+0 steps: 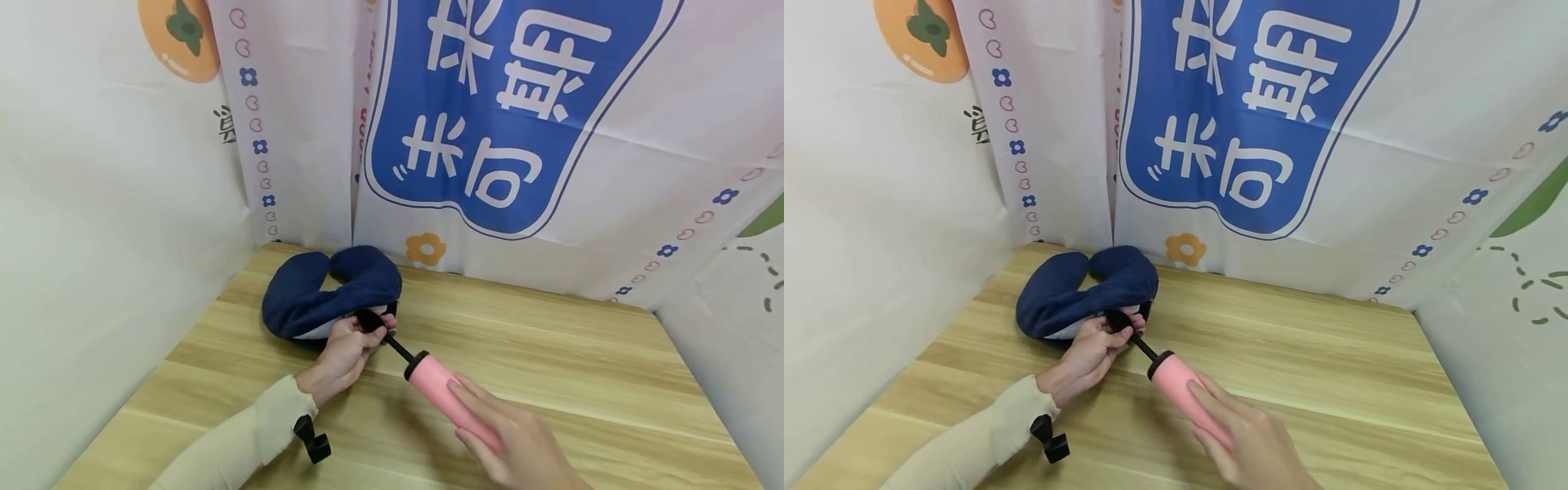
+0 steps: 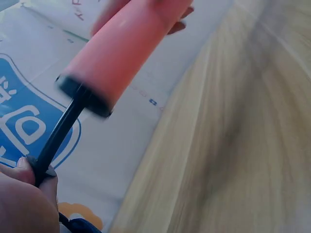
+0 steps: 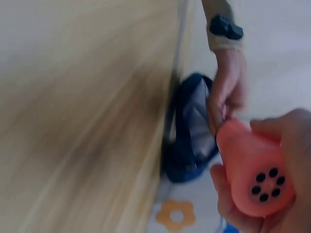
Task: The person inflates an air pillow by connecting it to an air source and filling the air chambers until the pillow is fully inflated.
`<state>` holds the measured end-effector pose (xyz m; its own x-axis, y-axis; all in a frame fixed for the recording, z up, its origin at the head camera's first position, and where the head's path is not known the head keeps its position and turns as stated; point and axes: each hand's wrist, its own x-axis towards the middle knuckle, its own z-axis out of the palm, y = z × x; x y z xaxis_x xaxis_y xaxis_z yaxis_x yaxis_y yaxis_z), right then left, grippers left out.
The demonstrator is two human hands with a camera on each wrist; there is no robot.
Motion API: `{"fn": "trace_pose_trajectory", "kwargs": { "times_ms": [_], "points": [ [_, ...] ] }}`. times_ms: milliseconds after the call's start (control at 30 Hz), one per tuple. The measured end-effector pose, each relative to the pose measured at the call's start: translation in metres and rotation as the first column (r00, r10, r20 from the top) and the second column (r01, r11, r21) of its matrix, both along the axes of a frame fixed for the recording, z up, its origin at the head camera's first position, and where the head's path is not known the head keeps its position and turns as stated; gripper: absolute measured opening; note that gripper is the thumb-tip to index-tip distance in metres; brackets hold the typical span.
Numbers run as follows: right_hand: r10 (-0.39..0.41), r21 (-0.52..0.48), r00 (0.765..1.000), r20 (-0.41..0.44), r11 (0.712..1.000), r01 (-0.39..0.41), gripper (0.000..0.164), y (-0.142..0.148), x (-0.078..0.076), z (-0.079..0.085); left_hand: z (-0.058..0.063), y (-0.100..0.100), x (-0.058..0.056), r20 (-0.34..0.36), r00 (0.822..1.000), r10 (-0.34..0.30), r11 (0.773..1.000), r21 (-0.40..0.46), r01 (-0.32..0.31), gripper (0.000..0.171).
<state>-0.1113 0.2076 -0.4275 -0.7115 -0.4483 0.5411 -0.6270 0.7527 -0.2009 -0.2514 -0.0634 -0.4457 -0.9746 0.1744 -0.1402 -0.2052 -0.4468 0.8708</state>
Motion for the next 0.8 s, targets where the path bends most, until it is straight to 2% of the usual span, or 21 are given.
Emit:
{"fn": "trace_pose_trajectory", "kwargs": {
  "times_ms": [133, 233, 367, 500, 667, 800],
  "points": [
    [-0.014, -0.023, 0.997, 0.072, 1.000, 0.016, 0.071, 0.019, 0.015, 0.010, 0.004, -0.006, -0.002, -0.001, 1.000, 0.002, 1.000, 0.029, -0.002, 0.035],
    [-0.018, -0.046, 0.998, 0.068, 0.999, 0.021, 0.072, 0.024, 0.019, 0.014, 0.005, -0.005, -0.002, -0.007, 1.000, 0.027, 0.998, 0.062, -0.026, 0.032],
    [-0.016, -0.038, 0.999, -0.050, 0.999, 0.014, 0.070, 0.009, 0.011, 0.013, 0.000, 0.009, 0.007, 0.024, 0.999, 0.025, 0.999, 0.045, -0.026, 0.036],
    [-0.052, -0.043, 0.987, -0.150, 0.998, 0.047, 0.066, -0.018, -0.003, 0.007, -0.007, 0.023, 0.017, 0.040, 0.999, 0.022, 0.999, 0.033, -0.024, 0.039],
    [-0.078, -0.045, 0.982, -0.173, 0.996, 0.071, 0.060, -0.042, -0.018, 0.000, -0.009, 0.023, 0.018, 0.034, 0.999, 0.014, 1.000, 0.006, -0.014, 0.039],
    [-0.032, -0.014, 0.991, -0.131, 0.999, 0.031, 0.063, -0.037, -0.017, 0.001, -0.005, 0.014, 0.011, 0.015, 1.000, 0.003, 1.000, 0.001, -0.003, 0.040]
  ]
}}
